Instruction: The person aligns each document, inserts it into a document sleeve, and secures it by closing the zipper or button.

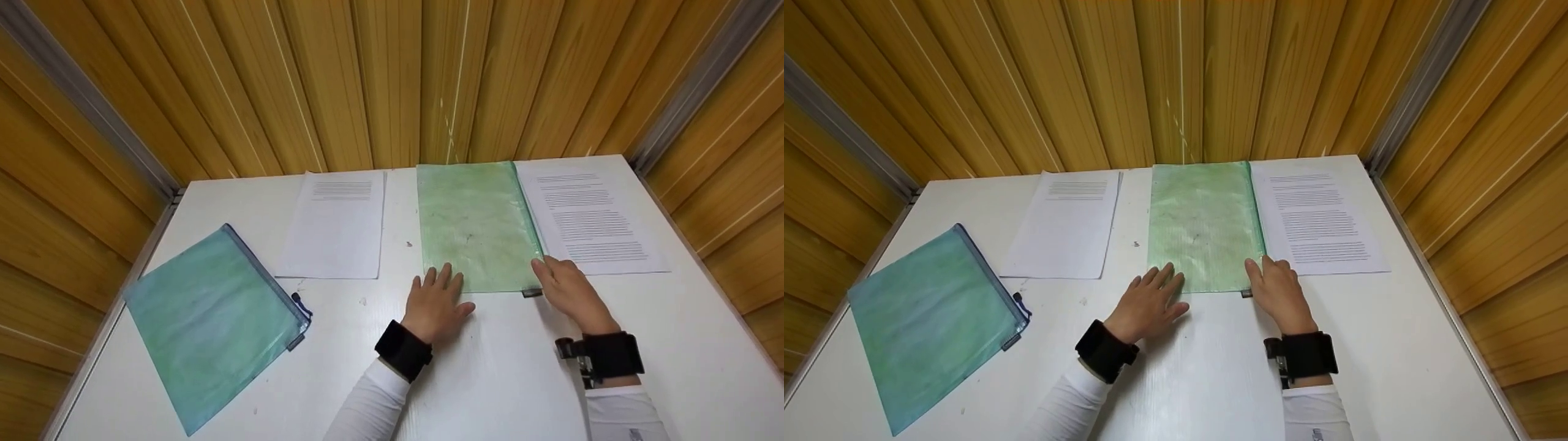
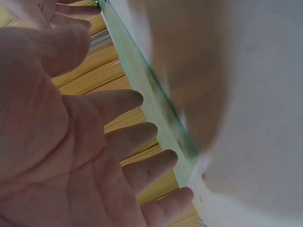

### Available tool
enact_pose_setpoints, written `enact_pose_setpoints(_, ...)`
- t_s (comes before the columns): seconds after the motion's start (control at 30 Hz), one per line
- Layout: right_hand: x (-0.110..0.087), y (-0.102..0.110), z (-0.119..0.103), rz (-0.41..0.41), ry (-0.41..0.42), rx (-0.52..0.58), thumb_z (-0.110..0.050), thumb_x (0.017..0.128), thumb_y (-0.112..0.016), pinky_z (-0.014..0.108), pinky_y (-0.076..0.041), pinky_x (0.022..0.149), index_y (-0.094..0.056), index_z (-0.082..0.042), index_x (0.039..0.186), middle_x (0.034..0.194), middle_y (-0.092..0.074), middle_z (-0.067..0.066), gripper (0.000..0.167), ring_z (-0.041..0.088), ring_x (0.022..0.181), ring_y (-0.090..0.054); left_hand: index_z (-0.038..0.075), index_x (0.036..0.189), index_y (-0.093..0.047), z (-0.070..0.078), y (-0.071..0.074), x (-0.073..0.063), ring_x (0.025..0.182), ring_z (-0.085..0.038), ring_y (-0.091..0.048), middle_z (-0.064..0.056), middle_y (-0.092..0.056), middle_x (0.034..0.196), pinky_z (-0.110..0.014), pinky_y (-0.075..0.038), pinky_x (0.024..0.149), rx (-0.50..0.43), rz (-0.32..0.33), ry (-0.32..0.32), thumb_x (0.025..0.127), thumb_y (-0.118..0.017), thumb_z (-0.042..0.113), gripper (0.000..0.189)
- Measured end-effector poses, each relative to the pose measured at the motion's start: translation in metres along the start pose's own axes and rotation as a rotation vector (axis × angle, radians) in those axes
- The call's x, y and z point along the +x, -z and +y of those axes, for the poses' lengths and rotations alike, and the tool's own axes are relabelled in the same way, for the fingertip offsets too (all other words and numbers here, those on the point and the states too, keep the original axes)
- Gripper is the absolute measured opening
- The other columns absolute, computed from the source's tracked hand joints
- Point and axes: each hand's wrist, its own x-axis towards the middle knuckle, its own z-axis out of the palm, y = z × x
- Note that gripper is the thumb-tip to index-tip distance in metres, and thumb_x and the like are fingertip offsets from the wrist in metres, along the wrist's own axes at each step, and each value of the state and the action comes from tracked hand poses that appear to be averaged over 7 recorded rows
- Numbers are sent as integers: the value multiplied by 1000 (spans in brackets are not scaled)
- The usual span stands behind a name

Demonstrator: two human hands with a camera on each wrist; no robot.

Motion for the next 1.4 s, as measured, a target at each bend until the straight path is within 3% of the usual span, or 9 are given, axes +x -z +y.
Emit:
enact_pose_setpoints(0.13,3,-1,4,30,-30,26,-40,121,-37,73,-46,114,-41,26,153,144,-55,51,73,66,136,-54,14,162,-53,-2,-3,-2,159,-32,-48,-10,-50,172,-50,-46,125,-7,28,-13,114,-55,49,60)
enact_pose_setpoints(0.3,7,-2,12,64,-90,79,-44,118,-41,64,-54,104,-55,19,146,139,-63,44,71,57,126,-64,11,151,-62,-4,-3,-5,144,-31,-56,-10,-59,157,-45,-53,113,21,92,-41,112,-59,49,55)
enact_pose_setpoints(0.47,3,4,4,39,-137,125,-34,118,-39,65,-50,111,-54,16,150,149,-59,41,61,57,136,-59,11,145,-64,-6,0,-5,137,-29,-57,-8,-61,149,-44,-54,109,48,94,-33,111,-59,52,53)
enact_pose_setpoints(0.63,4,5,-1,54,-164,168,-19,114,-45,45,-54,100,-56,15,149,148,-61,39,50,48,129,-62,11,140,-66,-8,4,-5,133,-30,-58,-9,-63,144,-45,-54,107,28,86,-11,110,-60,52,51)
enact_pose_setpoints(0.8,2,2,-5,63,-125,273,-2,106,-50,19,-53,82,-59,16,146,133,-69,35,44,26,108,-68,10,137,-68,-10,8,-7,132,-31,-59,-10,-64,141,-47,-53,108,-6,62,3,108,-64,53,53)
enact_pose_setpoints(0.93,1,0,-10,64,-74,304,3,100,-56,16,-54,76,-61,16,143,122,-73,29,45,9,95,-64,10,135,-69,-11,11,-8,131,-32,-59,-10,-65,139,-48,-52,111,-15,47,13,107,-67,54,53)
enact_pose_setpoints(1.07,2,-4,-15,74,-27,302,0,98,-66,17,-54,74,-65,15,139,112,-75,23,43,5,88,-65,10,128,-72,-10,13,-8,129,-30,-62,-9,-68,132,-48,-51,111,12,53,13,105,-68,57,52)
enact_pose_setpoints(1.23,0,-12,-24,31,35,330,-1,100,-68,20,-56,72,-68,14,133,104,-76,16,37,3,81,-69,10,117,-74,-6,14,-7,123,-27,-69,-8,-74,123,-43,-56,105,1,92,-82,106,-69,57,48)
enact_pose_setpoints(1.4,-3,-18,-37,-19,100,403,2,101,-63,24,-58,75,-70,13,131,104,-76,14,32,5,82,-70,13,107,-75,3,10,-2,97,-20,-74,-3,-77,107,-31,-58,80,-24,255,-270,102,-78,49,36)
